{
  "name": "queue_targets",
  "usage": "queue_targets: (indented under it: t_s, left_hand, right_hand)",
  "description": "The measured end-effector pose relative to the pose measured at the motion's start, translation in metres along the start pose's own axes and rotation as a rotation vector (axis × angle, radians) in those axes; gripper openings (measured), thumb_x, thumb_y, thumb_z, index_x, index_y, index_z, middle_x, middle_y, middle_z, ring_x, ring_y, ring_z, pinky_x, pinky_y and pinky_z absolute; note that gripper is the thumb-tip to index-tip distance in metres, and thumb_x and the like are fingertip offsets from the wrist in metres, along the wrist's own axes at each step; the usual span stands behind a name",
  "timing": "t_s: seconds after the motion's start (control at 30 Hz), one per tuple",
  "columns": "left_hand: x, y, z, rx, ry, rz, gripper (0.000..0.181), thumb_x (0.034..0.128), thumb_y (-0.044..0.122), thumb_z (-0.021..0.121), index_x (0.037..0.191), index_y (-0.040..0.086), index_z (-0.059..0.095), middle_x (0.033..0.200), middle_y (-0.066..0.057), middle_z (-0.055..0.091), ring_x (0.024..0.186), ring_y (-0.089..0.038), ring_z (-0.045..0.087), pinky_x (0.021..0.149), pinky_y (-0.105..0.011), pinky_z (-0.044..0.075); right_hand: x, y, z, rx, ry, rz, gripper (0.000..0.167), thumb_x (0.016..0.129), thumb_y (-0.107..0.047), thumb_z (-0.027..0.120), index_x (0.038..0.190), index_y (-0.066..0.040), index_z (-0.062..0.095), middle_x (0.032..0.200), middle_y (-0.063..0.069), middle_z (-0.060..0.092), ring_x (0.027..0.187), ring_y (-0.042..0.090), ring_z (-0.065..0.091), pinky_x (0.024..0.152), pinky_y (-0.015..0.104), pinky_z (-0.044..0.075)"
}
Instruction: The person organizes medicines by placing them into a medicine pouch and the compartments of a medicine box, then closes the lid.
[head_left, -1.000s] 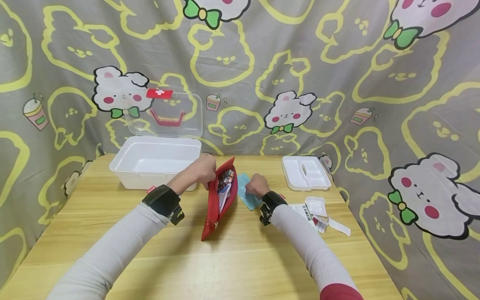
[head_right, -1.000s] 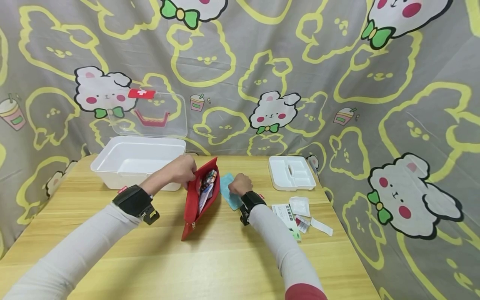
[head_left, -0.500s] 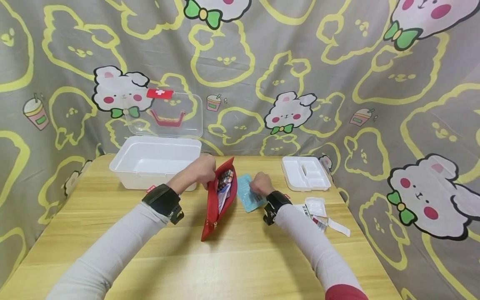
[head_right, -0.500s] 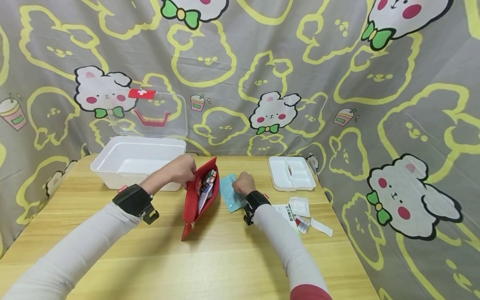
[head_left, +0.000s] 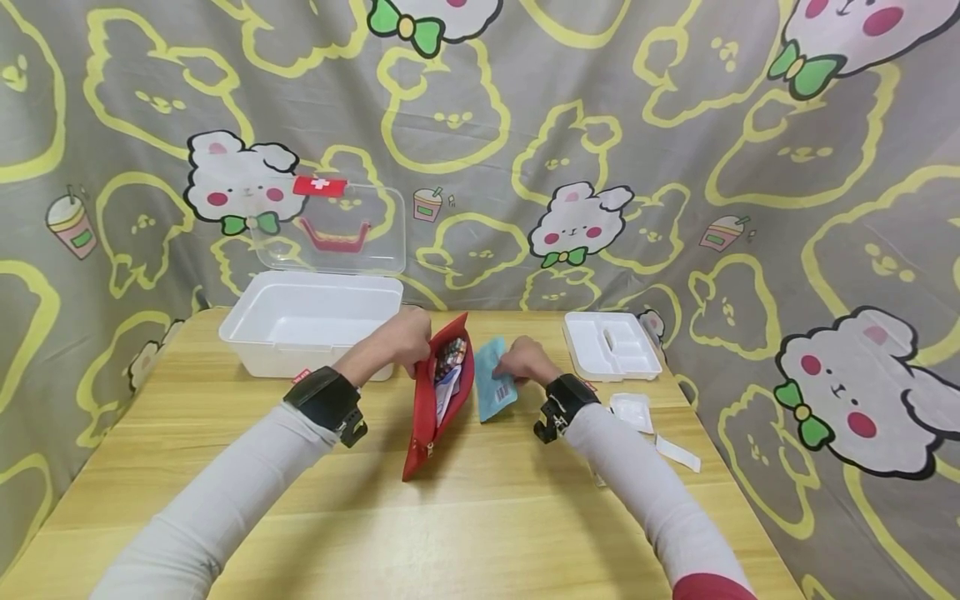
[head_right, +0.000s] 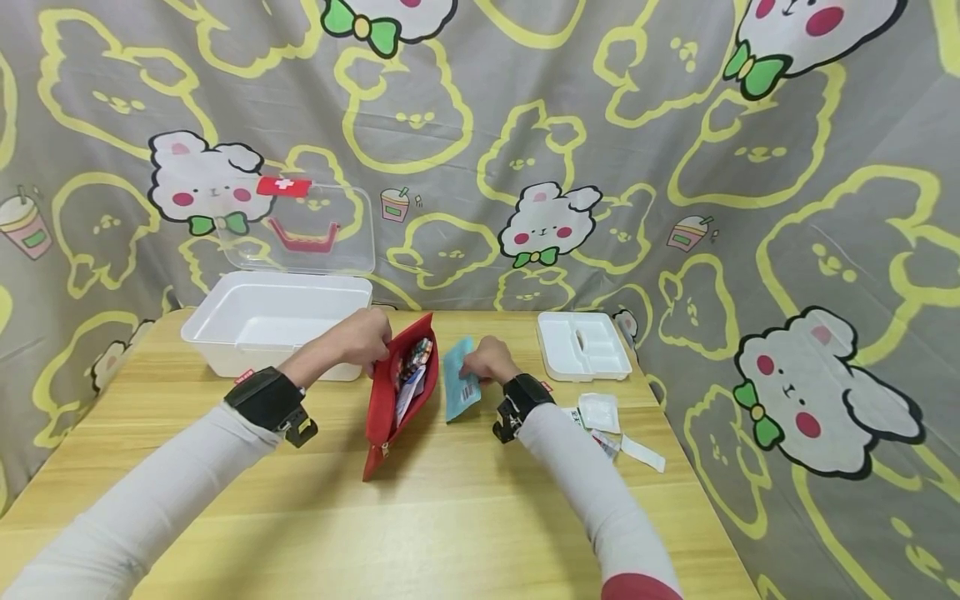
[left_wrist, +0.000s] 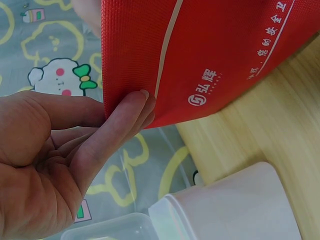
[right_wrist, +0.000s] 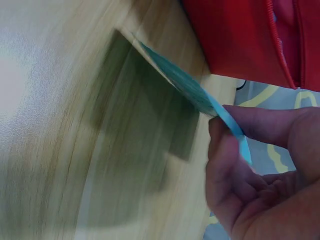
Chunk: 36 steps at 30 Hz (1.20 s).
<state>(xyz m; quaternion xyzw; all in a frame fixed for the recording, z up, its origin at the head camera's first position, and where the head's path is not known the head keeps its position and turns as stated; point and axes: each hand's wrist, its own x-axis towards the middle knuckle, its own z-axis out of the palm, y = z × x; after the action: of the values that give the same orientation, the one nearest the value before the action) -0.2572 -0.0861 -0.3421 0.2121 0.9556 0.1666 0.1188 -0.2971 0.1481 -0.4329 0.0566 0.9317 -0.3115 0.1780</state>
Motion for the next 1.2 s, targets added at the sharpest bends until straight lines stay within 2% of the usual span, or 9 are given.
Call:
queue_targets:
  t_s: [0.17,0.3,0.4,0.53,0.63,0.7,0.9,1.07,1.2]
  left_hand:
    - [0.001,0.0,0.001,-0.01,-0.01,-0.007,0.024,0.0761,-0.007,0.061,0.056,0.004,0.066,0.051,-0.004,0.067,0.049,-0.015,0.07,0.048,-0.02,0.051]
    - [0.002,0.001,0.0,-0.023,-0.016,-0.012,0.023,0.0767,-0.008,0.06,0.057,0.003,0.067,0.052,-0.005,0.068,0.05,-0.016,0.071,0.048,-0.02,0.052]
    - [0.002,0.002,0.0,-0.023,-0.014,-0.015,0.022,0.0774,-0.008,0.061,0.059,0.002,0.068,0.053,-0.005,0.068,0.049,-0.016,0.07,0.048,-0.021,0.053]
    - [0.0,0.004,0.0,-0.015,-0.01,-0.013,0.021,0.0778,-0.007,0.061,0.061,0.002,0.07,0.053,-0.005,0.068,0.05,-0.016,0.071,0.049,-0.022,0.054]
    - [0.0,0.004,0.0,-0.001,-0.004,-0.01,0.022,0.0771,-0.007,0.061,0.059,0.002,0.069,0.052,-0.005,0.068,0.05,-0.016,0.07,0.05,-0.022,0.054]
    - [0.0,0.005,0.0,0.008,0.0,-0.009,0.022,0.0762,-0.007,0.061,0.057,0.003,0.068,0.052,-0.004,0.067,0.049,-0.015,0.07,0.05,-0.022,0.053]
    - [0.001,0.006,0.0,-0.001,-0.008,-0.024,0.023,0.0759,-0.007,0.062,0.056,0.004,0.066,0.052,-0.004,0.067,0.047,-0.013,0.068,0.048,-0.021,0.052]
    - [0.001,0.005,0.0,-0.015,-0.01,-0.026,0.029,0.0762,-0.008,0.062,0.052,0.007,0.06,0.051,-0.005,0.065,0.046,-0.012,0.066,0.045,-0.02,0.049]
    - [0.0,0.006,0.001,-0.005,-0.002,-0.014,0.032,0.0749,-0.008,0.061,0.049,0.01,0.056,0.05,-0.005,0.065,0.046,-0.011,0.065,0.045,-0.02,0.048]
  right_hand:
    - [-0.006,0.001,-0.008,-0.003,0.046,-0.052,0.023,0.081,-0.014,0.083,0.072,-0.003,0.065,0.062,0.005,0.064,0.052,0.016,0.066,0.076,0.04,0.063]
    - [-0.012,0.001,-0.016,0.054,0.097,-0.133,0.037,0.085,-0.012,0.078,0.062,-0.01,0.05,0.058,0.001,0.057,0.049,0.01,0.059,0.065,0.035,0.063]
    - [-0.017,-0.002,-0.022,0.103,0.127,-0.187,0.037,0.09,-0.014,0.074,0.064,-0.011,0.047,0.059,-0.002,0.051,0.052,0.009,0.056,0.056,0.028,0.059]
    - [-0.028,-0.011,-0.032,0.145,0.156,-0.203,0.016,0.091,-0.017,0.069,0.083,-0.004,0.066,0.069,0.002,0.059,0.06,0.012,0.058,0.055,0.022,0.052]
    - [-0.037,-0.018,-0.037,0.195,0.169,-0.207,0.022,0.089,-0.017,0.067,0.103,-0.001,0.073,0.081,0.008,0.068,0.066,0.014,0.061,0.057,0.022,0.051]
    - [-0.042,-0.023,-0.04,0.226,0.168,-0.218,0.026,0.087,-0.016,0.066,0.106,0.0,0.073,0.086,0.011,0.07,0.068,0.014,0.063,0.058,0.023,0.053]
    - [-0.059,-0.036,-0.042,0.321,0.111,-0.252,0.028,0.09,-0.015,0.062,0.11,0.002,0.07,0.089,0.014,0.071,0.069,0.016,0.068,0.061,0.027,0.06]
    - [-0.07,-0.044,-0.038,0.372,0.016,-0.263,0.034,0.091,-0.012,0.061,0.12,0.003,0.067,0.095,0.018,0.074,0.073,0.018,0.072,0.066,0.031,0.062]
    - [-0.076,-0.047,-0.032,0.363,-0.061,-0.271,0.028,0.092,-0.012,0.061,0.114,0.002,0.068,0.093,0.016,0.073,0.075,0.019,0.072,0.069,0.032,0.063]
